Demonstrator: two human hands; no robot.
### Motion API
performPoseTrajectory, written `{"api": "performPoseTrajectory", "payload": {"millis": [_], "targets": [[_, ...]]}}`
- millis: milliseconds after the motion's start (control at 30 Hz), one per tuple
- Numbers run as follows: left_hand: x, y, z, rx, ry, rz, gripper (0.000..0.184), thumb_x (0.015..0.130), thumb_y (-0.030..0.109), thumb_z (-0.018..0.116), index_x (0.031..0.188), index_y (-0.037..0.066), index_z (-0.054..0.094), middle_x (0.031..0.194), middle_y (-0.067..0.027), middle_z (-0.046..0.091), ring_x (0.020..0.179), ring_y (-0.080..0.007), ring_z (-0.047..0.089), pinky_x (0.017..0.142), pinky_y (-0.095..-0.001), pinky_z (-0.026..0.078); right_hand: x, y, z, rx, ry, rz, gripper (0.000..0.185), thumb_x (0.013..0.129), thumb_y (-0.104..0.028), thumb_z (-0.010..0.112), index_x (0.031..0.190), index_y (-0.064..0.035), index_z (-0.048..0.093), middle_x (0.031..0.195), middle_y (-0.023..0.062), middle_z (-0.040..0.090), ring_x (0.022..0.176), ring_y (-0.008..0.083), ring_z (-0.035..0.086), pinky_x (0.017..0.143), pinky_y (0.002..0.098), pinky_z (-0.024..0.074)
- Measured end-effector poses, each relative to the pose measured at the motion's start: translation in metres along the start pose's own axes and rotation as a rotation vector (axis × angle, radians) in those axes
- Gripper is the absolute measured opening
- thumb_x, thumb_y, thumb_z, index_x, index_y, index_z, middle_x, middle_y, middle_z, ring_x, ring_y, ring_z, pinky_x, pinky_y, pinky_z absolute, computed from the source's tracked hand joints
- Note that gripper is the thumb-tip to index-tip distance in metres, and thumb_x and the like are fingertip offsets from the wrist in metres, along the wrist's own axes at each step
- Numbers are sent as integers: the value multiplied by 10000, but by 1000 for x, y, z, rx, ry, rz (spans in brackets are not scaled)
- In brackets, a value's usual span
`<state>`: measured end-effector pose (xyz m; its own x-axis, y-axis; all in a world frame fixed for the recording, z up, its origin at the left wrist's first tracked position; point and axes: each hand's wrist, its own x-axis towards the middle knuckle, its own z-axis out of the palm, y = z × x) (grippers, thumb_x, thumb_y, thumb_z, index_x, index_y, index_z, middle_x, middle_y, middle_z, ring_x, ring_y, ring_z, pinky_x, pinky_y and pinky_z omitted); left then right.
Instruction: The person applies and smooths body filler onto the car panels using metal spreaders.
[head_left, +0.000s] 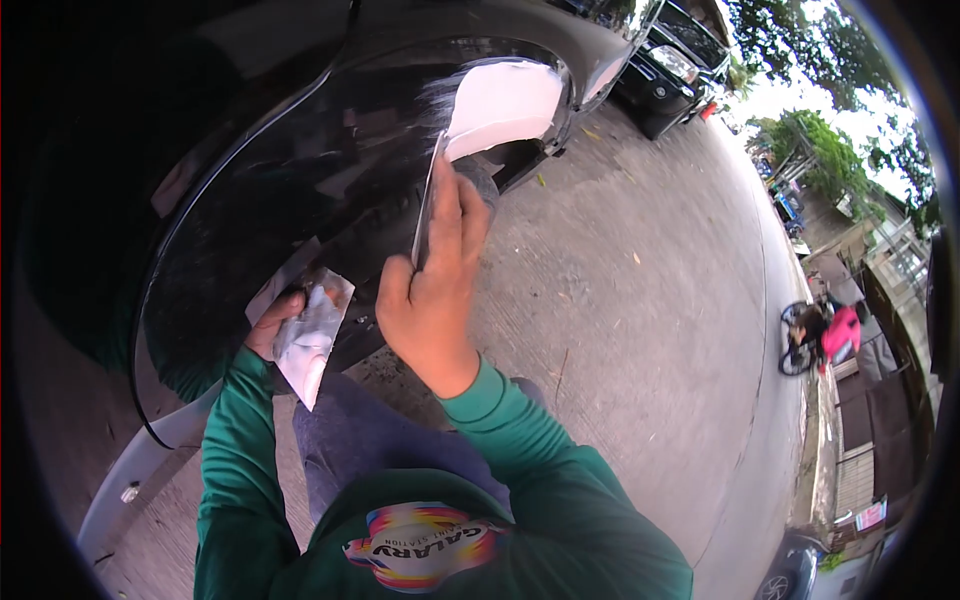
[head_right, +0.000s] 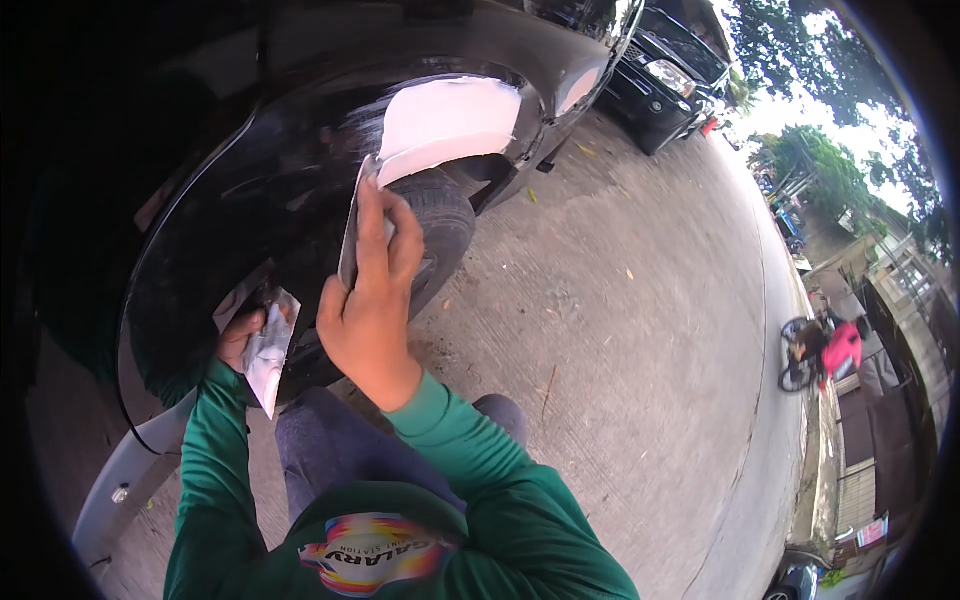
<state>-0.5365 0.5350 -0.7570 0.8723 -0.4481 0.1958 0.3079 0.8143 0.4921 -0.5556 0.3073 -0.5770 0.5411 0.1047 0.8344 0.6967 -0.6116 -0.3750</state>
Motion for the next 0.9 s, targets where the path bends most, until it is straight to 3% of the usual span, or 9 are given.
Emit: {"api": "performPoseTrajectory", "payload": {"millis": [100, 133, 167, 200, 333, 467, 600, 700, 900], "targets": [[-2, -2, 6, -56, 92, -12, 651, 890, 54, 864, 1500, -15, 649, 1228, -187, 813, 1182, -320, 807, 1133, -437, 629, -11, 4, -14, 0, 14, 4, 961, 814, 97, 473, 1766, -5, 384, 1642, 298, 435, 1495, 480, 499, 1289, 530, 398], [-1, -1, 5, -54, 92, -10, 651, 890, 54, 864, 1500, -15, 649, 1228, -187, 813, 1182, -320, 807, 1133, -437, 629, -12, 4, -22, -52, 30, 19, 960, 819, 106, 446, 1769, -14, 383, 1657, 279, 442, 1492, 448, 521, 1272, 508, 430], [-2, -3, 2, -5, 63, 27, 677, 941, 100, 876, 1555, 4, 607, 1311, -191, 799, 1218, -317, 802, 1135, -451, 638, -11, 3, -31, 217, 26, 325, 961, 834, 122, 470, 1780, 35, 326, 1751, 297, 402, 1620, 467, 425, 1352, 554, 335], [-2, -3, 0, 44, 35, 63, 707, 993, 146, 887, 1611, 23, 566, 1394, -195, 785, 1255, -314, 798, 1137, -465, 646, -8, 20, -33, 181, 103, 329, 939, 852, 115, 468, 1777, 37, 327, 1757, 296, 414, 1643, 448, 410, 1362, 533, 323], [0, 1, 0, 85, -19, 78, 674, 997, 145, 882, 1591, 24, 588, 1378, -195, 795, 1250, -325, 799, 1131, -467, 649, 42, 97, -48, 276, 260, 444, 878, 885, 102, 437, 1758, 45, 365, 1744, 289, 464, 1663, 403, 419, 1371, 434, 298], [-6, -2, -11, -106, -1, -91, 618, 1010, 171, 877, 1559, 29, 630, 1358, -188, 806, 1246, -303, 801, 1107, -465, 657, 77, 150, -47, 438, 275, 513, 879, 869, 108, 420, 1745, 49, 398, 1729, 276, 497, 1652, 379, 441, 1370, 403, 290], [-7, -2, -22, -205, -5, -203, 563, 1037, 209, 857, 1529, 22, 659, 1345, -175, 813, 1207, -286, 815, 1076, -461, 669, 90, 160, -38, 438, 254, 542, 885, 866, 114, 429, 1748, 48, 398, 1736, 274, 487, 1650, 377, 443, 1369, 405, 292], [-7, -7, -30, -46, 3, -79, 556, 1052, 222, 843, 1528, 6, 654, 1352, -170, 811, 1193, -295, 819, 1074, -458, 670, 93, 170, -29, 356, 223, 536, 896, 861, 110, 456, 1752, 46, 390, 1740, 289, 473, 1652, 395, 440, 1374, 428, 293], [-11, -6, -29, -112, 88, -161, 575, 1054, 238, 847, 1538, 1, 645, 1363, -167, 806, 1203, -294, 815, 1083, -449, 666, 90, 174, -14, 184, 229, 419, 897, 885, 77, 515, 1766, 32, 358, 1715, 332, 451, 1631, 455, 444, 1368, 478, 315]]}}
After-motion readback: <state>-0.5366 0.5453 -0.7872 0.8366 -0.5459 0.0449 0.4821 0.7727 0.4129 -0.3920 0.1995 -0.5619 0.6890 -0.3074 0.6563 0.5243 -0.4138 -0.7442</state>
